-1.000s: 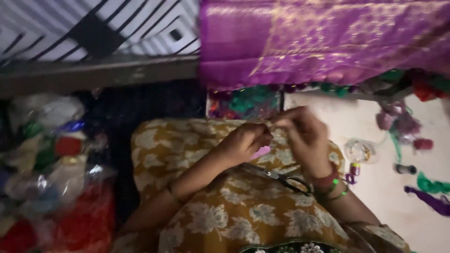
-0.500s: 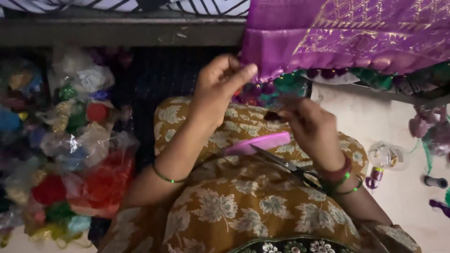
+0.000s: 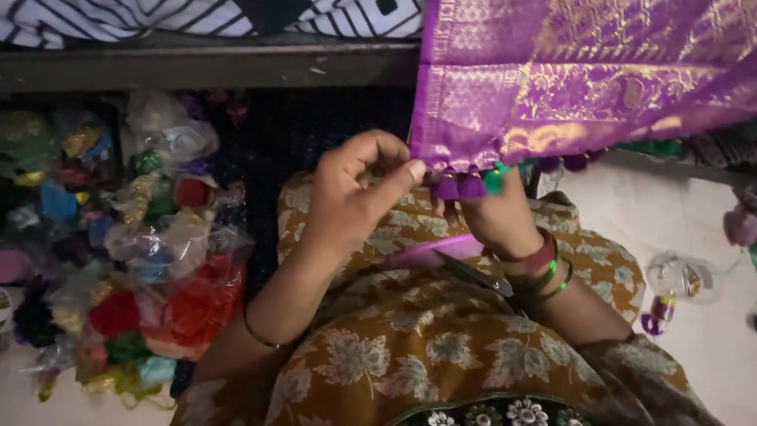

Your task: The person is attaching decorative tassels and beads to the edge of a purple and gold saree.

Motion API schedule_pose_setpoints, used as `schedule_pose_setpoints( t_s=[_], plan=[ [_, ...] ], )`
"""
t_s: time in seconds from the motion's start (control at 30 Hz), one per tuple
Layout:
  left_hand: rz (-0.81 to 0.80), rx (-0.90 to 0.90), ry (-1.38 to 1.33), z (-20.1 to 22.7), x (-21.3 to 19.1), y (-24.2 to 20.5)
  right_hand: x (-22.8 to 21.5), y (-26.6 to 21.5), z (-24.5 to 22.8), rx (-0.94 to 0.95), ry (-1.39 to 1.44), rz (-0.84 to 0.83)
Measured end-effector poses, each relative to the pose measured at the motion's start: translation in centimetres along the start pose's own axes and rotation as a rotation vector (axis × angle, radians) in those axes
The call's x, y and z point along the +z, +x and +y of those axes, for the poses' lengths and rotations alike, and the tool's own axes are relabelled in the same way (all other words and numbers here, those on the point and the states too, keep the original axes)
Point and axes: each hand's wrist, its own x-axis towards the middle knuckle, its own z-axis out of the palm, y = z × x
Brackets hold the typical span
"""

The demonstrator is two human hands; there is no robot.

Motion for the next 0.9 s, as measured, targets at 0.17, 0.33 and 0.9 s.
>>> schedule_pose_setpoints(
  t_s=[0.17,0.33,0.9],
  plan=[
    [-0.011,-0.006,-0.025,0.4,-0.2,-0.4,0.1,-0.6,0.4,-0.119,-0.005,0.019],
    [-0.039,0.082,-0.032,0.3,-0.3,-0.6,0.4,-0.6,-0.8,-0.113,-0.092,0.01],
    [-0.089,0.106,-0.052,0.8,-0.6,-0.9,-1.4,-1.4,2.0,-0.456,-0.408,0.099]
  ],
)
